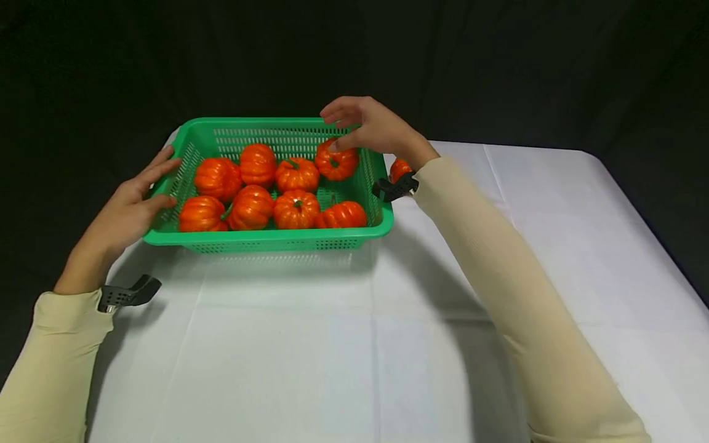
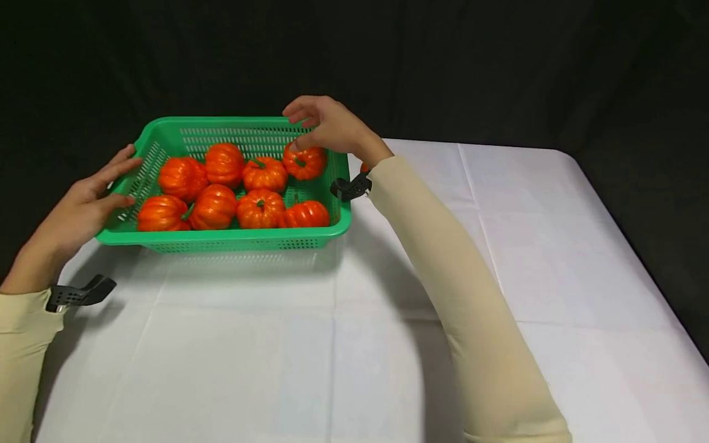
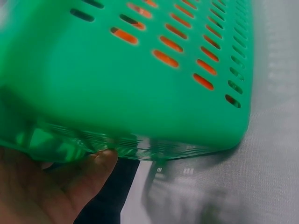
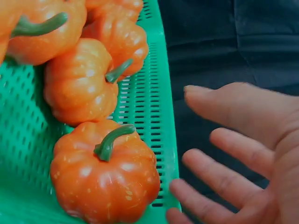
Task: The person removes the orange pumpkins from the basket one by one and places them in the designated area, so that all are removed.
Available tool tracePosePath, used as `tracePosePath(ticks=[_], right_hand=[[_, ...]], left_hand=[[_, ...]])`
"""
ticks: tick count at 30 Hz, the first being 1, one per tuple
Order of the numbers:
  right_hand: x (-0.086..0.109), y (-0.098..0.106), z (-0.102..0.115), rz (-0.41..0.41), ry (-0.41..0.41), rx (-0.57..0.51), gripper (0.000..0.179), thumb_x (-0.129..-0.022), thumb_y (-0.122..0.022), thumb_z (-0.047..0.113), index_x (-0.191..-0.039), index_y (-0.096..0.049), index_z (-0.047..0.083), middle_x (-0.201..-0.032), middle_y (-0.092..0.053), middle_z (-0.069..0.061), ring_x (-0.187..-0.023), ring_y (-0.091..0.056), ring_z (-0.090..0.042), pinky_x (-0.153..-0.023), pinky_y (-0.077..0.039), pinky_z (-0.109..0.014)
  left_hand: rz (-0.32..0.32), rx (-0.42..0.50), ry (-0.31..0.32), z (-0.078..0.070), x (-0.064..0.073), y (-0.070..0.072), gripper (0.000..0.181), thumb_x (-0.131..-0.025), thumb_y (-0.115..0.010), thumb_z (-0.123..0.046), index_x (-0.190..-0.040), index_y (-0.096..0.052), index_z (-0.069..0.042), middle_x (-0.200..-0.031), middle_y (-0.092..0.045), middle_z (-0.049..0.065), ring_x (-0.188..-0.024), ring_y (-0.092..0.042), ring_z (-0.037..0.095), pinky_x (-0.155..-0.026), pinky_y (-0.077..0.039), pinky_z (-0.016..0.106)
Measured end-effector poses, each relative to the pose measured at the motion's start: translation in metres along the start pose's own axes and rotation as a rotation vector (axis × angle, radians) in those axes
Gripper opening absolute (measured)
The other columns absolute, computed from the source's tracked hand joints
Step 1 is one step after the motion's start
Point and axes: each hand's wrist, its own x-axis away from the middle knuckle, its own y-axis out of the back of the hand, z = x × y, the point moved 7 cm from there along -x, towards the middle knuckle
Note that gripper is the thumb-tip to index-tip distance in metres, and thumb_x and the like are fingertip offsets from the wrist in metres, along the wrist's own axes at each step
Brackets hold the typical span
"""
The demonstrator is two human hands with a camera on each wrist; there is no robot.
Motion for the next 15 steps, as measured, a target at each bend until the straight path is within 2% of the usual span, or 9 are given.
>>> tracePosePath(ticks=[4, 7, 15], right_hand=[[-0.005, -0.001, -0.013, 0.031, -0.041, 0.009, 0.055, -0.08, -0.074, 0.014, -0.13, -0.051, 0.009, -0.131, -0.052, -0.009, -0.121, -0.043, -0.027, -0.099, -0.036, -0.036], [-0.003, -0.003, -0.011, 0.066, -0.047, 0.008, 0.056, -0.08, -0.073, 0.007, -0.132, -0.05, 0.007, -0.132, -0.05, -0.011, -0.123, -0.041, -0.03, -0.101, -0.034, -0.037], [-0.019, -0.01, -0.038, 0.217, -0.059, 0.068, 0.063, -0.079, -0.073, 0.005, -0.136, -0.047, 0.014, -0.14, -0.044, -0.005, -0.125, -0.039, -0.015, -0.098, -0.037, -0.032]], left_hand=[[0.001, -0.005, 0.007, -0.001, 0.0, -0.003, 0.055, -0.095, -0.042, -0.002, -0.147, -0.027, -0.009, -0.154, -0.008, -0.013, -0.138, -0.002, 0.01, -0.108, 0.0, 0.049], [0.003, -0.005, -0.002, -0.004, -0.001, -0.003, 0.056, -0.094, -0.042, -0.002, -0.147, -0.027, -0.009, -0.154, -0.008, -0.012, -0.138, -0.003, 0.009, -0.109, -0.001, 0.049], [0.001, -0.004, -0.009, -0.006, -0.001, -0.004, 0.056, -0.095, -0.042, -0.002, -0.148, -0.027, -0.01, -0.154, -0.008, -0.013, -0.138, -0.004, 0.009, -0.109, -0.002, 0.049]])
